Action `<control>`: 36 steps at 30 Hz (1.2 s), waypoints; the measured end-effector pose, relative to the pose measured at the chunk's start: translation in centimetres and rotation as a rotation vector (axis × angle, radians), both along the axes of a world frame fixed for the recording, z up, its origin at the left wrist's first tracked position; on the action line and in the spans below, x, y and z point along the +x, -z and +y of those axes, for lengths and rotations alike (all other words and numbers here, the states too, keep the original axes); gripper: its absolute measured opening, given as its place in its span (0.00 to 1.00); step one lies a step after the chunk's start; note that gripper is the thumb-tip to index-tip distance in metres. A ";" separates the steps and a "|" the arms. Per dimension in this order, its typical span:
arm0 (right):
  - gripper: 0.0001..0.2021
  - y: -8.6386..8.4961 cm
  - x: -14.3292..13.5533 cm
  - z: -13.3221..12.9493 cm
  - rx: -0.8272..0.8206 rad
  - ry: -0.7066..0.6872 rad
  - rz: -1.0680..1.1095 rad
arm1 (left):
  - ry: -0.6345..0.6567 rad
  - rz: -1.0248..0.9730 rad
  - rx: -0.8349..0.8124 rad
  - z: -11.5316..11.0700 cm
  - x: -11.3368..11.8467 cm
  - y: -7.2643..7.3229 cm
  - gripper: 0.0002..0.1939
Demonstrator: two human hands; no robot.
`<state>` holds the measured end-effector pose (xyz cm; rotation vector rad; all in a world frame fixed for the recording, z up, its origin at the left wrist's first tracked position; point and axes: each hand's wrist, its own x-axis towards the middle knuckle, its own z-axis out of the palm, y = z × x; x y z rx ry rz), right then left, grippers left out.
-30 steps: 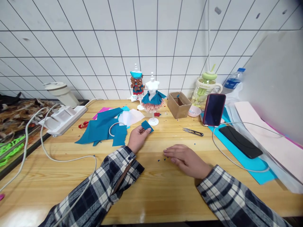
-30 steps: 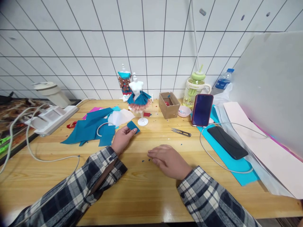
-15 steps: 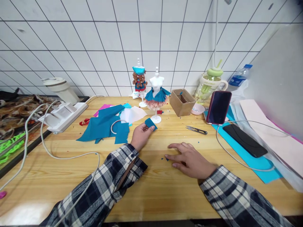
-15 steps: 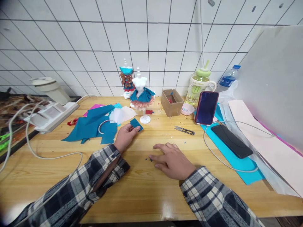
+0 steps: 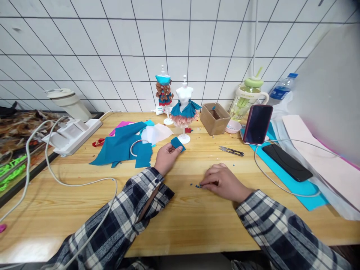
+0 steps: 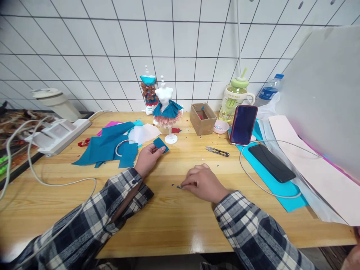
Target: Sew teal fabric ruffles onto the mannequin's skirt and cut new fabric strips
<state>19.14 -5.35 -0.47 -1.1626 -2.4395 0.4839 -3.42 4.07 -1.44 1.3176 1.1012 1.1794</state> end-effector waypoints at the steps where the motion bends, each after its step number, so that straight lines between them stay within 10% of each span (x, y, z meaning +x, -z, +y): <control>1: 0.08 -0.1 -0.4 -0.2 -0.005 -0.020 0.005 | -0.001 0.000 -0.001 0.0 0.0 0.0 0.23; 12: 0.09 0.5 2.9 0.7 -0.132 0.045 0.138 | -0.005 0.030 0.006 0.1 -0.1 0.1 0.21; 36: 0.15 0.2 -1.6 0.1 -0.099 -0.099 0.008 | -0.007 0.036 0.012 -0.3 0.2 -0.2 0.18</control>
